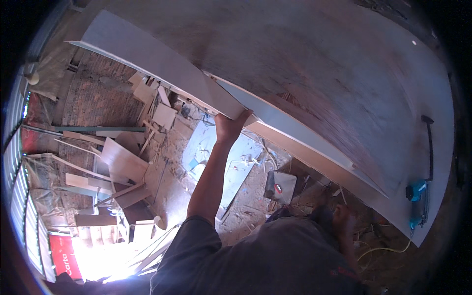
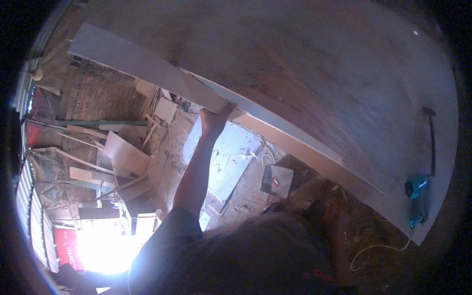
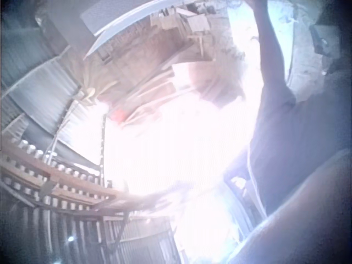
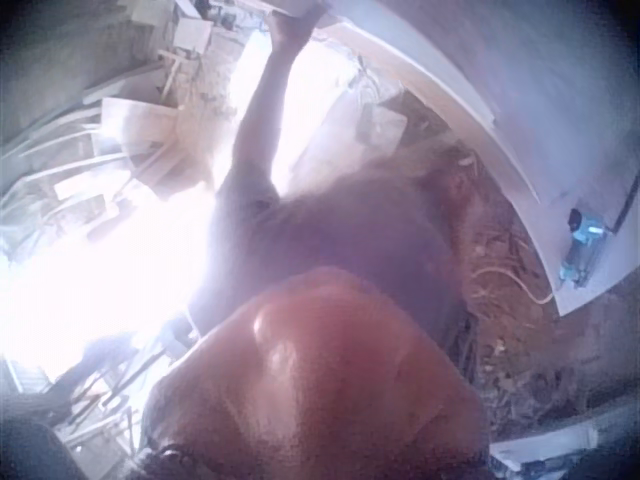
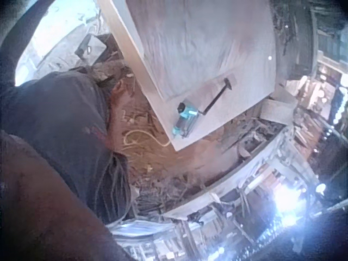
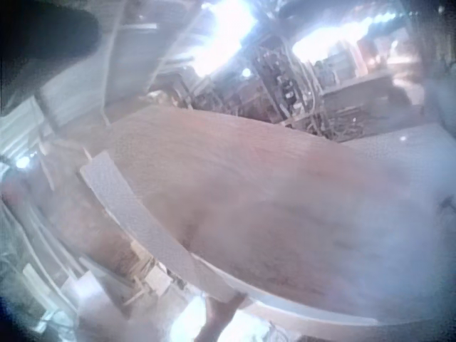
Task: The person attaches wooden trim pieces to the edges of a large curved wooden panel using a pneumatic nail gun. They position the trim, secure it with nails, and occasionally use a hammer to adjust the fit.
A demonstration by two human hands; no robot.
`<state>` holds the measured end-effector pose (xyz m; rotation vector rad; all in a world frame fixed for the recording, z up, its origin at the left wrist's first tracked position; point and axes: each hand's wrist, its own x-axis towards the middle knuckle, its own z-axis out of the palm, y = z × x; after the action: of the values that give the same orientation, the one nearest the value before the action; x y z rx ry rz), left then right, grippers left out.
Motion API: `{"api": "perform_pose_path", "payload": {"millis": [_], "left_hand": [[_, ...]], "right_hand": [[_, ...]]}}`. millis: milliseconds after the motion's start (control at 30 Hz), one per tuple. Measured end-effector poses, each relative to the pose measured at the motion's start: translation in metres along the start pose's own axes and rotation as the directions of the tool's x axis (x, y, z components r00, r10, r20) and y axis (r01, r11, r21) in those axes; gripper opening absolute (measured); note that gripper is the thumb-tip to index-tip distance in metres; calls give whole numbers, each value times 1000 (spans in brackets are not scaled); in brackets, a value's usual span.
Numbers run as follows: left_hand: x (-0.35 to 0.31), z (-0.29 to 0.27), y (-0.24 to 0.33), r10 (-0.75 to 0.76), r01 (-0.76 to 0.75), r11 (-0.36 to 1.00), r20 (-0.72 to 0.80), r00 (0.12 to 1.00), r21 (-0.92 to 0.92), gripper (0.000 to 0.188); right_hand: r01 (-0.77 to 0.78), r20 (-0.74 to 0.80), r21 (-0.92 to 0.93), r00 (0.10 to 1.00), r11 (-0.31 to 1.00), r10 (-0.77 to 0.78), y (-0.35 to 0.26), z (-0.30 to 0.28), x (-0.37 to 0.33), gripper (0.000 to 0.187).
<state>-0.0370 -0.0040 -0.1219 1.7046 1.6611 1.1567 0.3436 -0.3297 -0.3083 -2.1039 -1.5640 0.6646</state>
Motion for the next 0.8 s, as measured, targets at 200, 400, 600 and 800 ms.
{"api": "perform_pose_path", "payload": {"millis": [200, 400, 600, 800], "left_hand": [[-8, 18, 4, 4, -4, 1000, -75, 997, -1, 31], [-12, 26, 3, 92, -85, 995, -153, 984, 51, 29], [-15, 32, 5, 66, -58, 997, -191, 979, 49, 29], [-17, 29, -17, 41, -36, 999, -191, 981, 30, 26]], "right_hand": [[69, 75, 32, 995, 997, -71, -5, -2, 18, 15], [36, 136, 65, 990, 997, -45, -14, -6, 30, 17], [133, 187, 60, 972, 989, -142, 3, 0, 38, 16], [113, 198, 127, 971, 985, -137, 11, 5, 39, 17]]}}
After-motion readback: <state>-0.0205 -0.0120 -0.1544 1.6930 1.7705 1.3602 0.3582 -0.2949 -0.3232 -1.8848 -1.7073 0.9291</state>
